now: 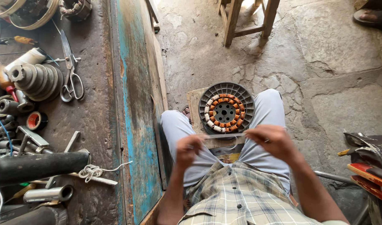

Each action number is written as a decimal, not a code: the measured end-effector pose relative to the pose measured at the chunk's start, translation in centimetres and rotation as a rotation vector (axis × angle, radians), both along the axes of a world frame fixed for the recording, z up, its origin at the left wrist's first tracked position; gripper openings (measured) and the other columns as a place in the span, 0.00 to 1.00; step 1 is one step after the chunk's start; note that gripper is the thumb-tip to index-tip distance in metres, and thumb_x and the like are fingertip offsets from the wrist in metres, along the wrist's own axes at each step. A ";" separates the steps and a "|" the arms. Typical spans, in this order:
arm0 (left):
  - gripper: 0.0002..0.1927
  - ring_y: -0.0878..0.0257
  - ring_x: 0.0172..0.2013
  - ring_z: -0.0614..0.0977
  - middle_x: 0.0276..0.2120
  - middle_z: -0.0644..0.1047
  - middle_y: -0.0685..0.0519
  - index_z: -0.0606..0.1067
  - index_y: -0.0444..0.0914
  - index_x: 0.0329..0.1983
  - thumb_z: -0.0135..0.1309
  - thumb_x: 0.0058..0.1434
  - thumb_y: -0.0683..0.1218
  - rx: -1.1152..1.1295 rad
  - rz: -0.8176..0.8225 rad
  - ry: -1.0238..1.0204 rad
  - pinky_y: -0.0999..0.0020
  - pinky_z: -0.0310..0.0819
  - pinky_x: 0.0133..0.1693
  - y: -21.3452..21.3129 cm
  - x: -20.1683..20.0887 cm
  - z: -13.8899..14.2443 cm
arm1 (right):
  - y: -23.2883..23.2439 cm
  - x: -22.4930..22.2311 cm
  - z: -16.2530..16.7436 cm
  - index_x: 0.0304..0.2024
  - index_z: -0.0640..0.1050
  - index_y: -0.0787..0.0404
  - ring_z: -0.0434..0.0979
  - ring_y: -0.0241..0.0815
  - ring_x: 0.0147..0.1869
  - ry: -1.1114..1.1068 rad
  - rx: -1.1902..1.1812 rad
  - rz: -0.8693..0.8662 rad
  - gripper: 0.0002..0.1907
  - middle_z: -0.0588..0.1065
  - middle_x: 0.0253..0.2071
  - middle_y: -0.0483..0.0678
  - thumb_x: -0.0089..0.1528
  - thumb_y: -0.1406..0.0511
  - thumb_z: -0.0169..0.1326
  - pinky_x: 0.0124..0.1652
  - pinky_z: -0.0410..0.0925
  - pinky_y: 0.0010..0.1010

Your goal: The person sits on the ground with a motor stator on their lap and ties white string around the copper coil bundles, looping and knotting the cord by hand to secure the windings, working around the stator ring.

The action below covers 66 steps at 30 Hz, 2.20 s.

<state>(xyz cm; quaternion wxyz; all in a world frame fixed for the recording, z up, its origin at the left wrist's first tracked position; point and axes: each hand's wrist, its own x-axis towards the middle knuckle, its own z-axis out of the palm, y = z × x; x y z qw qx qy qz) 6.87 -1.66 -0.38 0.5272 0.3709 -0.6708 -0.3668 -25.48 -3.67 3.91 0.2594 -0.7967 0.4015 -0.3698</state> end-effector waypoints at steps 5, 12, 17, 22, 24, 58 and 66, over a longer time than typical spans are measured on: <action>0.12 0.51 0.41 0.77 0.36 0.75 0.42 0.75 0.33 0.44 0.51 0.74 0.48 -0.007 0.971 -0.268 0.48 0.75 0.57 -1.9 4.8 2.6 | -0.3 -3.9 -0.6 0.44 0.83 0.62 0.83 0.36 0.37 -0.017 0.057 -0.500 0.05 0.82 0.37 0.49 0.66 0.69 0.62 0.35 0.76 0.26; 0.23 0.47 0.56 0.74 0.51 0.80 0.43 0.78 0.36 0.52 0.61 0.60 0.54 -0.245 -0.069 -0.497 0.44 0.63 0.67 -0.5 -3.0 2.9 | 0.2 4.3 0.6 0.37 0.84 0.59 0.78 0.37 0.27 -0.046 -0.197 0.109 0.09 0.79 0.27 0.45 0.55 0.64 0.66 0.26 0.70 0.30; 0.09 0.61 0.36 0.84 0.36 0.83 0.50 0.80 0.38 0.39 0.49 0.72 0.38 -0.017 0.071 -0.031 0.70 0.85 0.31 -0.9 1.3 0.9 | -0.9 0.4 1.1 0.38 0.84 0.60 0.79 0.33 0.27 -0.032 -0.119 -0.058 0.07 0.81 0.29 0.45 0.58 0.66 0.65 0.26 0.72 0.24; 0.07 0.55 0.46 0.79 0.43 0.79 0.45 0.77 0.35 0.45 0.55 0.68 0.44 -0.059 0.832 -0.356 0.54 0.75 0.47 -1.7 4.4 2.6 | -0.2 -3.0 -0.3 0.42 0.83 0.61 0.81 0.36 0.35 -0.158 -0.055 -0.374 0.05 0.81 0.35 0.48 0.63 0.68 0.63 0.33 0.74 0.23; 0.15 0.52 0.58 0.75 0.53 0.76 0.44 0.76 0.35 0.50 0.61 0.65 0.48 -0.235 0.718 -0.487 0.49 0.72 0.59 -2.1 2.5 3.6 | 0.1 -1.4 -0.6 0.39 0.83 0.59 0.82 0.35 0.33 -0.194 -0.082 -0.327 0.03 0.81 0.33 0.46 0.62 0.69 0.63 0.30 0.74 0.22; 0.15 0.50 0.57 0.75 0.51 0.77 0.40 0.74 0.35 0.57 0.54 0.69 0.45 -0.201 0.737 -0.388 0.53 0.69 0.61 -1.4 3.4 3.6 | 0.0 0.2 0.0 0.37 0.82 0.62 0.79 0.34 0.27 -0.073 -0.079 -0.163 0.06 0.79 0.29 0.46 0.59 0.67 0.65 0.26 0.72 0.25; 0.10 0.60 0.42 0.84 0.34 0.82 0.53 0.79 0.39 0.46 0.62 0.64 0.45 -0.227 -0.141 -0.336 0.52 0.74 0.64 -0.5 -3.5 2.2 | 0.0 4.3 1.1 0.34 0.83 0.62 0.79 0.39 0.27 -0.031 -0.191 0.121 0.08 0.79 0.26 0.47 0.54 0.67 0.68 0.27 0.71 0.31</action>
